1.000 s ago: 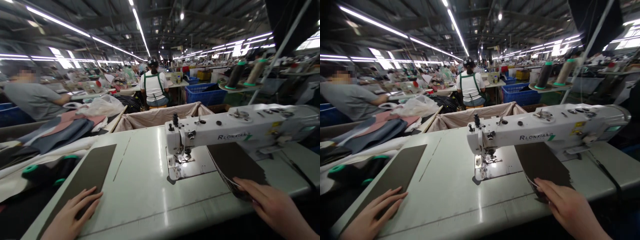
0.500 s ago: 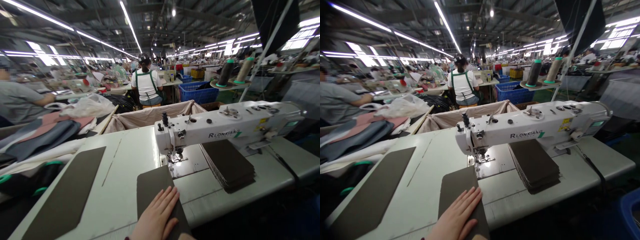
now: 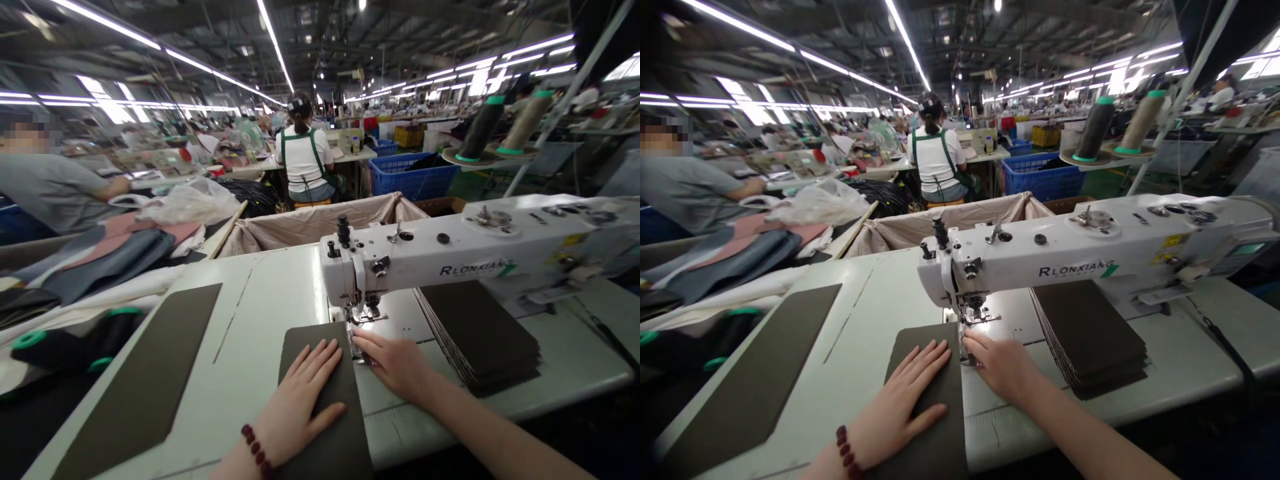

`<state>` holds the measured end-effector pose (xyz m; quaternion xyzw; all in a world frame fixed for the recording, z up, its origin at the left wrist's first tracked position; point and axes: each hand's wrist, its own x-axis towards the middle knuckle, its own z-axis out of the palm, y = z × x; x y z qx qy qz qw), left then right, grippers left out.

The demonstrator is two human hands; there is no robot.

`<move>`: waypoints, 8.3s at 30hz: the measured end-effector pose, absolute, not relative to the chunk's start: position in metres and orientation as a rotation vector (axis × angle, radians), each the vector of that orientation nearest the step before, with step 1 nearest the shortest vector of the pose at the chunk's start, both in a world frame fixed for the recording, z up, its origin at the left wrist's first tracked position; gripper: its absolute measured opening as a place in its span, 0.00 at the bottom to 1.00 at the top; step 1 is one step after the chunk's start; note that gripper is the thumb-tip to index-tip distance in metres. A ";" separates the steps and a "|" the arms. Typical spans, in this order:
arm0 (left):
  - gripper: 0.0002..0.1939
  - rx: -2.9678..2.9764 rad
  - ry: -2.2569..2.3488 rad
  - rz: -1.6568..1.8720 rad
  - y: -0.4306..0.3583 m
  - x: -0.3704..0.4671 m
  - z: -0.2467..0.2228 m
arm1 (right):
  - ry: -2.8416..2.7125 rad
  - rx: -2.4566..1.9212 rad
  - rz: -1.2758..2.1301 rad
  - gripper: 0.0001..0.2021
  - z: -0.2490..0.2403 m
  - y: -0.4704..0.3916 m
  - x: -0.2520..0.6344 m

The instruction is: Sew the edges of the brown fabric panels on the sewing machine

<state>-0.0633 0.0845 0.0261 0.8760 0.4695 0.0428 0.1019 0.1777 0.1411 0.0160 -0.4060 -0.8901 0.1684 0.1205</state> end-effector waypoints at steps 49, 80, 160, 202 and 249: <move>0.38 2.583 1.375 0.256 0.108 -0.050 0.021 | -2.610 -1.163 0.592 0.29 0.010 0.141 0.182; 0.31 2.547 1.378 0.318 0.112 -0.058 0.022 | -2.652 -1.309 0.452 0.27 0.006 0.140 0.182; 0.35 2.516 1.638 0.278 0.122 -0.054 0.005 | -2.606 -1.300 0.464 0.25 0.003 0.140 0.182; 0.30 2.259 2.234 0.201 0.034 -0.120 -0.013 | -2.364 -1.269 0.619 0.14 0.027 0.134 0.193; 0.21 2.416 1.841 0.410 0.001 -0.109 -0.008 | -2.154 -1.704 0.589 0.09 -0.009 -0.018 0.218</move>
